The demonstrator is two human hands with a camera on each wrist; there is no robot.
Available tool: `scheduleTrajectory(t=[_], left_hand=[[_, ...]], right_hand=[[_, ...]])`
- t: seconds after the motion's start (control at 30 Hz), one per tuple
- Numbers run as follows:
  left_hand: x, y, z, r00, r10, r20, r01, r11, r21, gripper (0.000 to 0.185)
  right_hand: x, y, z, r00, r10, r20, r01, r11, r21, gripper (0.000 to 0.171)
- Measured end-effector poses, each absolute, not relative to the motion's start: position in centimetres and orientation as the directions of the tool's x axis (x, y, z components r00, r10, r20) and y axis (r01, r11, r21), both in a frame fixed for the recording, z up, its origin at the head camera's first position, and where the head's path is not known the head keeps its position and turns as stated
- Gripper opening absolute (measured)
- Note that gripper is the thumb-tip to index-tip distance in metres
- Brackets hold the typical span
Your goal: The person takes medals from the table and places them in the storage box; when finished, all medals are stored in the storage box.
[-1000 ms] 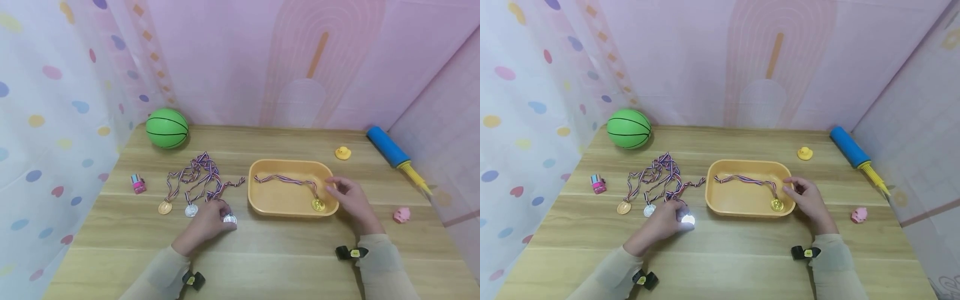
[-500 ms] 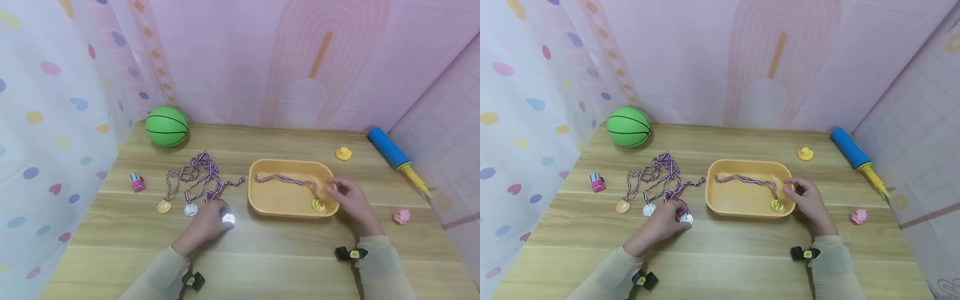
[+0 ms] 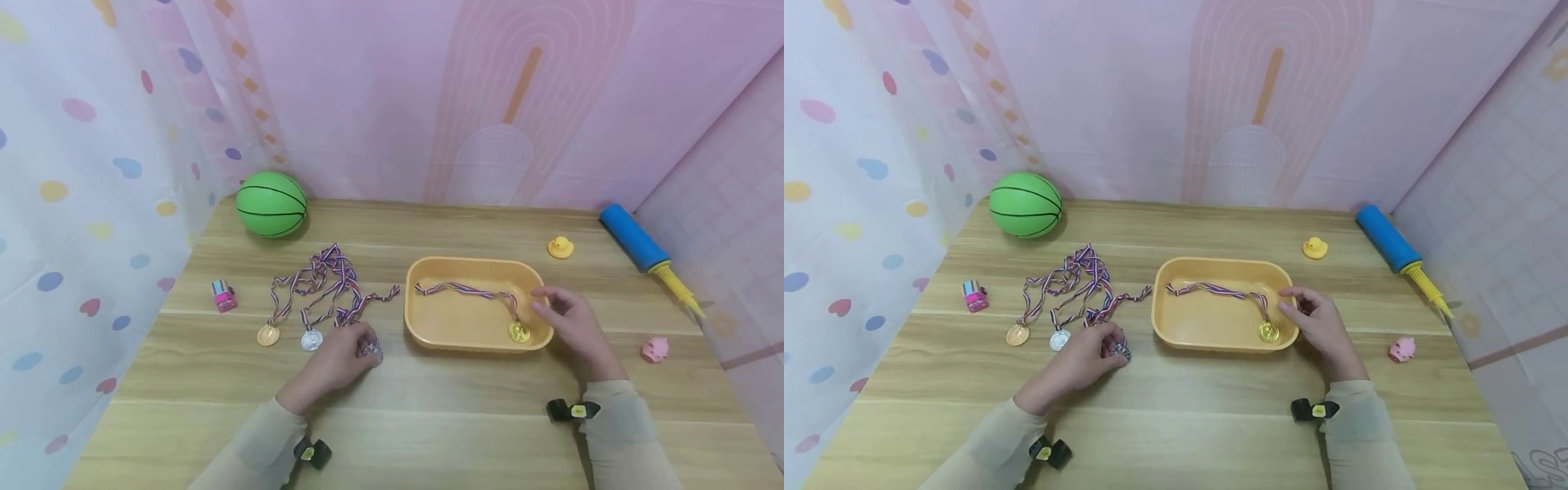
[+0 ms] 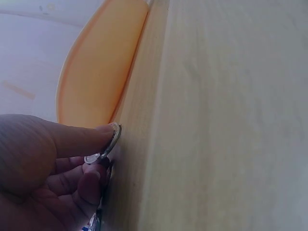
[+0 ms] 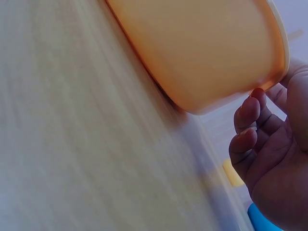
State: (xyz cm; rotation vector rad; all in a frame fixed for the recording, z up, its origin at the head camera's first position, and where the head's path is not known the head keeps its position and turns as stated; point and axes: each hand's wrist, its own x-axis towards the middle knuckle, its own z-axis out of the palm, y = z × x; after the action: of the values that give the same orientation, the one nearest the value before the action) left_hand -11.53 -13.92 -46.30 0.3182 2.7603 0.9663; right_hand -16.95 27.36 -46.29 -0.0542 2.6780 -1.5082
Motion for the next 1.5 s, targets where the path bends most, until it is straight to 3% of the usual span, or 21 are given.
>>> scheduleTrajectory(t=[0.27,0.5,0.7,0.87,1.03,1.23,1.5], left_hand=[[-11.8,-14.0,-46.2,-0.958,0.273,-0.091,0.153,0.752,0.641,0.024],[-12.0,-14.2,-46.0,-0.953,0.292,-0.086,0.16,0.721,0.674,0.027],[-12.3,-14.6,-46.0,-0.959,0.272,-0.078,0.128,0.663,0.738,0.023],[-12.4,-14.9,-45.2,-0.97,0.218,-0.107,0.045,0.597,0.801,0.025],[-13.0,-15.7,-44.5,-0.97,0.181,-0.165,-0.068,0.447,0.892,0.026],[-13.9,-16.7,-43.2,-0.991,0.122,-0.054,-0.005,0.369,0.929,0.018],[-14.8,-17.3,-41.2,-0.998,0.054,-0.008,0.014,0.39,0.921,0.012]], right_hand=[[-16.9,27.3,-46.0,-0.997,-0.064,-0.039,0.003,0.493,-0.87,0.036],[-15.6,26.0,-43.4,-0.996,-0.083,0.011,-0.049,0.468,-0.882,0.033],[-16.6,27.2,-45.4,-0.996,-0.089,0.018,-0.058,0.481,-0.875,0.034],[-16.6,26.9,-45.2,-0.997,-0.081,0.018,-0.056,0.488,-0.871,0.031],[-16.8,27.0,-45.7,-0.997,-0.072,0.009,-0.043,0.484,-0.874,0.032],[-16.8,27.1,-45.9,-0.997,-0.072,0.015,-0.047,0.464,-0.885,0.035],[-16.6,27.1,-46.0,-0.997,-0.081,0.019,-0.054,0.46,-0.886,0.035]])
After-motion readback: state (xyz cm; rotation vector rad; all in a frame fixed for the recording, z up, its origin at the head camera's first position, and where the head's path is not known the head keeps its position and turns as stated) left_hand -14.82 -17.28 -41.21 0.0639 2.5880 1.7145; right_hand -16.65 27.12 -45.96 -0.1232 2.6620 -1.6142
